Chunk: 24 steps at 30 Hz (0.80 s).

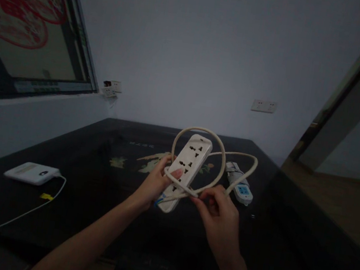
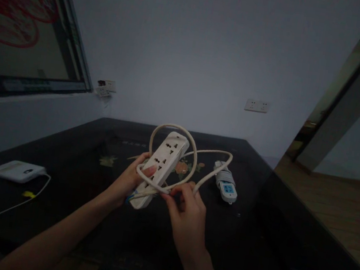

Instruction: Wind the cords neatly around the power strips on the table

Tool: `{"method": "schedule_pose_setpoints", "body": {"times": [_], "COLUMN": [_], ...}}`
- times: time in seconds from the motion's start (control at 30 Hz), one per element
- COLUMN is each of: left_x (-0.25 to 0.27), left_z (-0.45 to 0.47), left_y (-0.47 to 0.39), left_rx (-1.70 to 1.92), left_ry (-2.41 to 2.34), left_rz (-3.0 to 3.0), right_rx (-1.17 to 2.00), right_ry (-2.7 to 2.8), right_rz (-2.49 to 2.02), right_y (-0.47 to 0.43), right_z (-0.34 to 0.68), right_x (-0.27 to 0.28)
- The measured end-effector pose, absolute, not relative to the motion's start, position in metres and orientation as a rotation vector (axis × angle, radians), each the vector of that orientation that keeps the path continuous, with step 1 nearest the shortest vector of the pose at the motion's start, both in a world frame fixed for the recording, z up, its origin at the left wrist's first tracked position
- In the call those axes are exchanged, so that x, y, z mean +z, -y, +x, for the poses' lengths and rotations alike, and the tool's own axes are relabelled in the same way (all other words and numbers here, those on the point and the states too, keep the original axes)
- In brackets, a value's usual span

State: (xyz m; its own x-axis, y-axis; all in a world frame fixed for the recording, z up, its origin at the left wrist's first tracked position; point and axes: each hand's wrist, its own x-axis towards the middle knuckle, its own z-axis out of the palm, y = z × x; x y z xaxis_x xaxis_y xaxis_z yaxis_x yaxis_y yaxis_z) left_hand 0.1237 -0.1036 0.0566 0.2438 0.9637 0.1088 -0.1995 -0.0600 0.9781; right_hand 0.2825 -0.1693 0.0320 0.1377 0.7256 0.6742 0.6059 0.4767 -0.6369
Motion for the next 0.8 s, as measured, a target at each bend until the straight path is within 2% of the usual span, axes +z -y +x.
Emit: {"method": "schedule_pose_setpoints", "body": {"times": [0.2,0.53,0.67,0.8], "left_x": [0.052,0.051,0.051,0.049], "left_z": [0.113,0.105,0.092,0.07], "left_y": [0.111,0.108,0.094,0.079], "left_rx": [1.105,1.11,1.142,1.24], "left_ry": [-0.808,-0.841,-0.839,-0.894], "left_rz": [1.305,1.191,1.126,1.058], "right_rx": [0.381,0.528,0.462,0.258], "right_ry": [1.478,1.448,1.464,1.415], "right_rz": [-1.219,-1.211,-1.331,-1.612], "right_y": [0.17,0.178,0.189,0.208], "right_z": [0.292,0.301,0.332,0.391], "right_x": [0.038,0.041,0.038,0.032]}}
